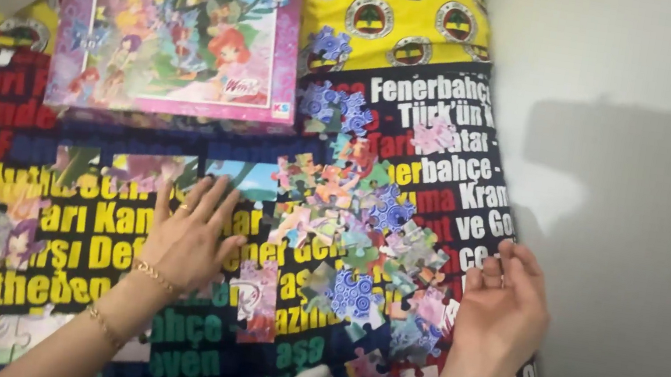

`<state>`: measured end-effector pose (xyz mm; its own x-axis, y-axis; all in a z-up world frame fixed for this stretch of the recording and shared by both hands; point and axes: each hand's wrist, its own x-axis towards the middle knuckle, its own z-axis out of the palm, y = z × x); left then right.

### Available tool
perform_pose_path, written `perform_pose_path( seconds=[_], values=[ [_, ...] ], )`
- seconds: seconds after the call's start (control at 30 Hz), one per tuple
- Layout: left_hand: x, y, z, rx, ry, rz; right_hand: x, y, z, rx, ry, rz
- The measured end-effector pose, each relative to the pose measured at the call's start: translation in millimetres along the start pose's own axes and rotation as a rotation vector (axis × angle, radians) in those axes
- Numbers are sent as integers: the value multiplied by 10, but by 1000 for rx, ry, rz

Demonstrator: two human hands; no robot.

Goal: The person assembles a jigsaw puzzle by hand, picking up pieces from a pile, rotating them, and placing them into a partially completed image on a patterned surface. The puzzle box is visible nearby, and the person continues to fit pieces into the growing image.

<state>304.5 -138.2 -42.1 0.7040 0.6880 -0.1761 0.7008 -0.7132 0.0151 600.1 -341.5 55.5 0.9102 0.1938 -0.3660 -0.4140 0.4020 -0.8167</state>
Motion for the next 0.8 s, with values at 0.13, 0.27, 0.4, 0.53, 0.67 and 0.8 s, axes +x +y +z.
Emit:
perform_pose_path(
  seconds=[0.13,0.27,0.4,0.53,0.67,0.8],
  values=[
    [352,324,-192,-89,163,5,-101,-82,69,56,32,29],
    [1055,700,-214,-322,306,171,-68,-71,65,61,26,30],
    [1901,1039,-240,-262,252,151,102,48,-82,57,-44,5],
    [2476,1186,140,-160,307,31,188,41,-73,37,26,-15],
    [2539,1195,45,78,422,86,232,21,-9,69,111,9],
    [2223,1384,-762,-119,148,73,283,80,-35,81,97,-5]
  ],
)
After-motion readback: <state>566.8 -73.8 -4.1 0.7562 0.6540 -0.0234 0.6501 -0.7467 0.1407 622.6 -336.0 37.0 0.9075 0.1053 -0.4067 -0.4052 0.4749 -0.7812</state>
